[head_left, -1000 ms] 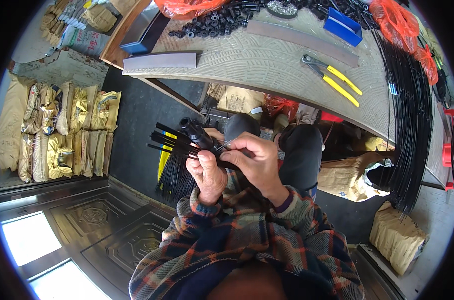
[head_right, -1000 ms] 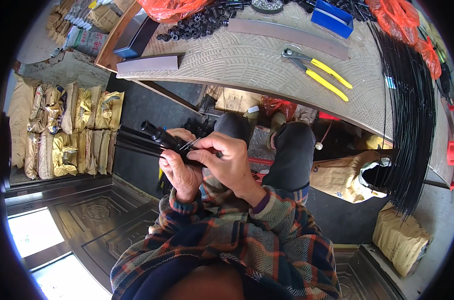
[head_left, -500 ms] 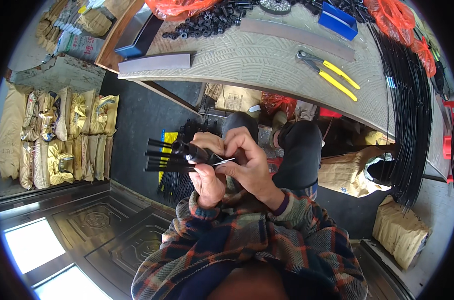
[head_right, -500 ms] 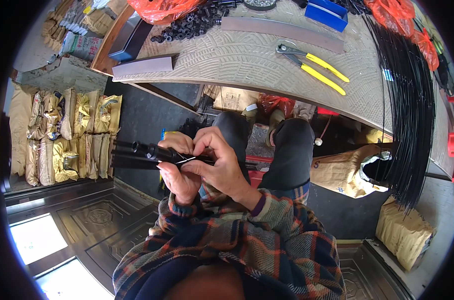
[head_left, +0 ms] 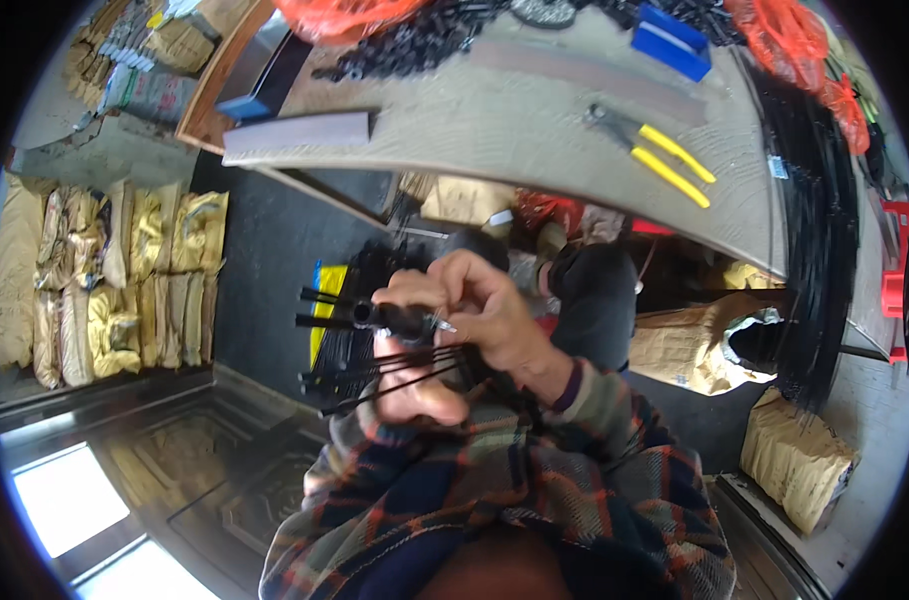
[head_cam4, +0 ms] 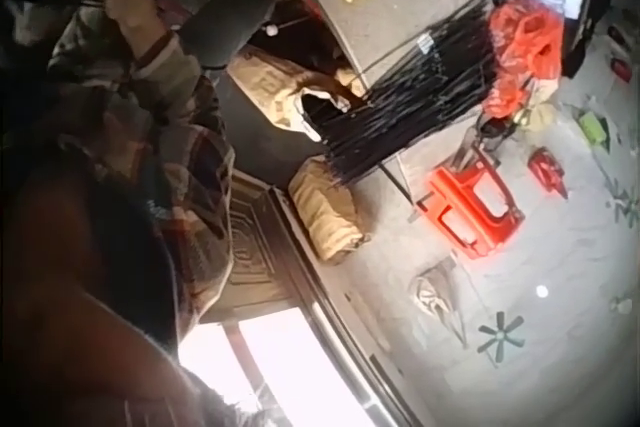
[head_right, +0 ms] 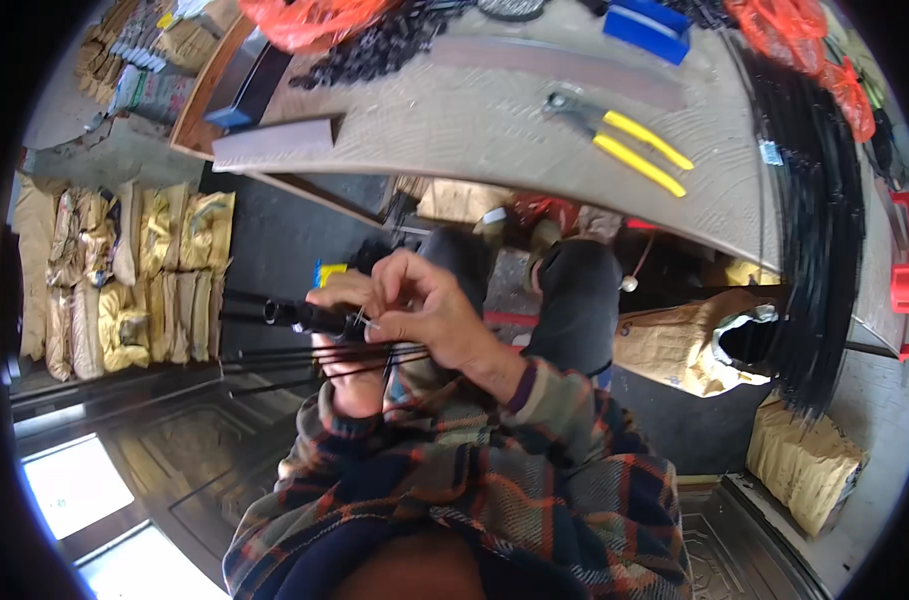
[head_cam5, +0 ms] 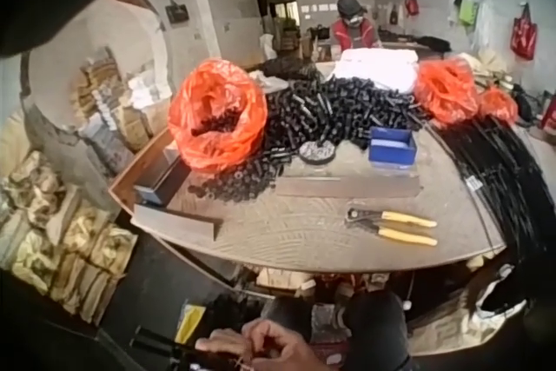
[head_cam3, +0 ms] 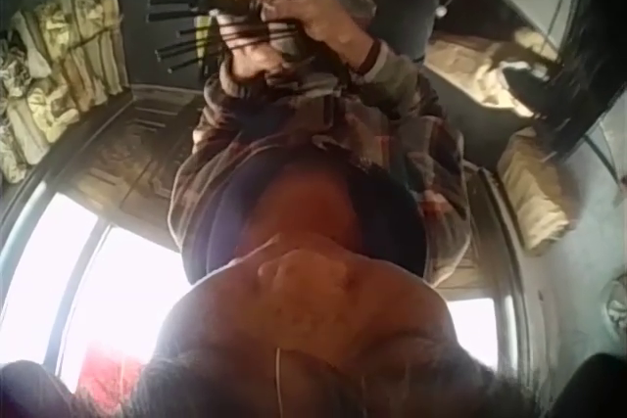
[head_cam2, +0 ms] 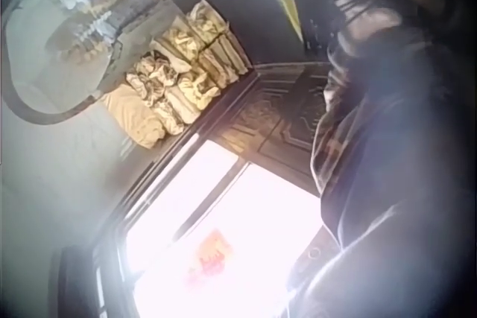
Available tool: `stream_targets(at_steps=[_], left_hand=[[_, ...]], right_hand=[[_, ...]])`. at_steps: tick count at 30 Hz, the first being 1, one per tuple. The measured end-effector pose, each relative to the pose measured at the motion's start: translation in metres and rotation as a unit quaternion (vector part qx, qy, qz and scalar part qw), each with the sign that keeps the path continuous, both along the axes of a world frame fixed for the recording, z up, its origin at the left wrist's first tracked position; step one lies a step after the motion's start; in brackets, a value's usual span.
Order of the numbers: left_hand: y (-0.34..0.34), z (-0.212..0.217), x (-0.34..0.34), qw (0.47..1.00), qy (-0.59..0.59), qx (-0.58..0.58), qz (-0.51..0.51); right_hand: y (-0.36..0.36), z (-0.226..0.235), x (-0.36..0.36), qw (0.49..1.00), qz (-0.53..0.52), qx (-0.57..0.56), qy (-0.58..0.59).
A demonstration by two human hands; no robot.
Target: The worker is assembling bunches of black wires by attaching plastic connectors and using a crimping tool.
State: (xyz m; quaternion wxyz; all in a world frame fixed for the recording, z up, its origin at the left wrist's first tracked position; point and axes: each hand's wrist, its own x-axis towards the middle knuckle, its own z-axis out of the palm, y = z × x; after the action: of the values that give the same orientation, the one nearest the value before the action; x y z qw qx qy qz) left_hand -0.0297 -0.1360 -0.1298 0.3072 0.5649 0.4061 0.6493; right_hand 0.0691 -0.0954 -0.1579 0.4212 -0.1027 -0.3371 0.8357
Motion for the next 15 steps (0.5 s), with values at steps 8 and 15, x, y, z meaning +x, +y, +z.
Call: stream_targets(at_steps=[8, 15], left_hand=[[0.011, 0.0, 0.013, 0.991, 0.086, -0.1, 0.013], [0.025, 0.01, 0.024, 0.978, 0.152, -0.124, -0.072]], right_hand=[[0.028, -0.016, 0.037, 0.993, -0.002, 0.095, -0.069], [0.122, 0.037, 0.166, 0.412, -0.341, 0.496, -0.684]])
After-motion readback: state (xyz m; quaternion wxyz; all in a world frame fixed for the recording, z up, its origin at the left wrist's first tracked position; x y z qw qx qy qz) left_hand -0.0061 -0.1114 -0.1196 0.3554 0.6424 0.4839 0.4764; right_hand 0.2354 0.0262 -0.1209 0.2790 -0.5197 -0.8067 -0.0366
